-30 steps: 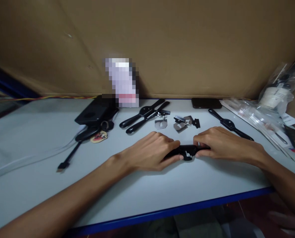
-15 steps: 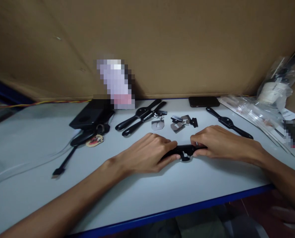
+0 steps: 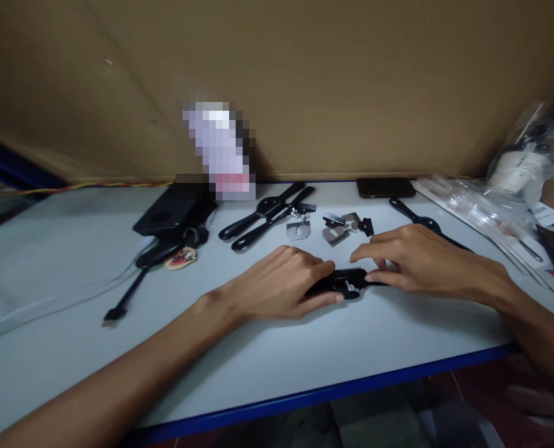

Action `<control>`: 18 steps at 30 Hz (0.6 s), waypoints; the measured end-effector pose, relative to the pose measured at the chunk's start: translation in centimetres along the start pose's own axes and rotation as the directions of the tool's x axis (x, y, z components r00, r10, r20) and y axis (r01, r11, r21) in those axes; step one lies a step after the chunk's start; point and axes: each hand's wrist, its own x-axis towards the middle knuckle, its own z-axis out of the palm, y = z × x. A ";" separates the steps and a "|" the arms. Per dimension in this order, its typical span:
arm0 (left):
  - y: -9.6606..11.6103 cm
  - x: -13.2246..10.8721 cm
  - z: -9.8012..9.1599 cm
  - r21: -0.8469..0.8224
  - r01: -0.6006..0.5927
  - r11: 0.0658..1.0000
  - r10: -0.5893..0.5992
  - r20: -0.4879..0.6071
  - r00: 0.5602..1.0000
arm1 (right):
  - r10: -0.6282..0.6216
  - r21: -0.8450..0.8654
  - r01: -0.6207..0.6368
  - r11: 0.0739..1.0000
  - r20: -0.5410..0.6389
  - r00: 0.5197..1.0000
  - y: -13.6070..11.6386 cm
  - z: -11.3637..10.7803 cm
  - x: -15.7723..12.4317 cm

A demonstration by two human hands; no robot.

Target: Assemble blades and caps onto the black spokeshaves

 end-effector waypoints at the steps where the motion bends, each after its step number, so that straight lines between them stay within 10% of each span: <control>1: 0.0 0.0 0.0 -0.002 0.005 1.000 -0.005 0.004 1.000 | -0.040 0.040 0.041 0.998 -0.013 0.999 -0.1 0.0 0.0; 18: 1.8 0.5 0.3 0.170 0.193 0.966 -0.195 -0.007 0.981 | -0.069 0.039 0.070 0.997 -0.006 0.998 -0.5 2.0 0.6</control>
